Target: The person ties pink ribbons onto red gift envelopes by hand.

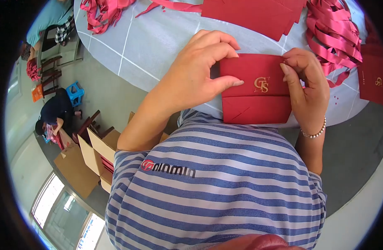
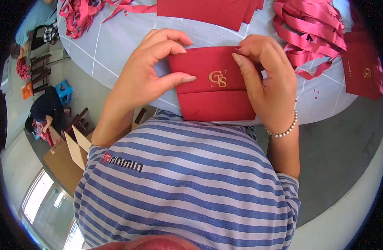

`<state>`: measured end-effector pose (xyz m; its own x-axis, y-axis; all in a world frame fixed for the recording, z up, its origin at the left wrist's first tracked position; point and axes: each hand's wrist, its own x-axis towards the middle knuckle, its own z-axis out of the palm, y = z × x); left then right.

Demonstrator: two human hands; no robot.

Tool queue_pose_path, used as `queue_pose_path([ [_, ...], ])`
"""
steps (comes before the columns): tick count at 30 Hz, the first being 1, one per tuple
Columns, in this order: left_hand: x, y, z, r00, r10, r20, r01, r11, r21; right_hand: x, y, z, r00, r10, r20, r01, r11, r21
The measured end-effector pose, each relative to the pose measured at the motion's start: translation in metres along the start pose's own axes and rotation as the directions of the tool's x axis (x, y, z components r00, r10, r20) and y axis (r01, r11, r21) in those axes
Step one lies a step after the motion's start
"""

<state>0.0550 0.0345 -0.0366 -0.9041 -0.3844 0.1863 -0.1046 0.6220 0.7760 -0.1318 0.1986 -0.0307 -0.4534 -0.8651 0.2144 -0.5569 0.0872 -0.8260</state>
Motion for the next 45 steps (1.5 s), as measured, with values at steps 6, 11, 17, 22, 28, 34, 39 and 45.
queue_pose_path([
  [6,-0.003,-0.004,0.001,0.995,-0.091,0.032,0.093,0.992,-0.084,-0.012,-0.008,0.013,0.969,-0.241,0.058,0.244,0.968,-0.061],
  [11,-0.001,-0.006,0.006,0.997,-0.074,0.004,0.074,0.997,-0.034,-0.011,-0.011,0.026,0.981,-0.133,0.143,0.141,0.989,-0.046],
  [17,-0.002,-0.007,0.007,0.998,-0.067,-0.002,0.067,0.997,-0.025,-0.011,-0.010,0.035,0.995,-0.050,0.081,0.053,0.998,-0.027],
  [22,-0.003,-0.006,0.007,0.998,-0.062,-0.004,0.062,0.998,-0.024,-0.006,-0.009,0.043,0.994,-0.093,0.049,0.094,0.995,-0.024],
  [28,-0.003,-0.006,0.010,0.999,-0.017,-0.034,0.017,1.000,0.004,-0.002,-0.008,0.045,0.991,-0.120,0.064,0.126,0.988,-0.095],
  [34,-0.003,-0.006,0.017,0.993,0.079,-0.083,-0.079,0.997,0.003,-0.001,-0.019,0.050,0.969,-0.225,0.107,0.248,0.906,-0.344],
  [39,-0.005,-0.009,0.017,0.991,0.107,-0.074,-0.107,0.994,0.003,0.001,-0.018,0.051,0.973,-0.202,0.115,0.229,0.921,-0.315],
  [45,-0.006,-0.013,0.015,0.995,0.089,-0.044,-0.092,0.993,-0.080,0.008,-0.017,0.048,0.989,-0.050,0.138,0.064,0.993,-0.100],
])
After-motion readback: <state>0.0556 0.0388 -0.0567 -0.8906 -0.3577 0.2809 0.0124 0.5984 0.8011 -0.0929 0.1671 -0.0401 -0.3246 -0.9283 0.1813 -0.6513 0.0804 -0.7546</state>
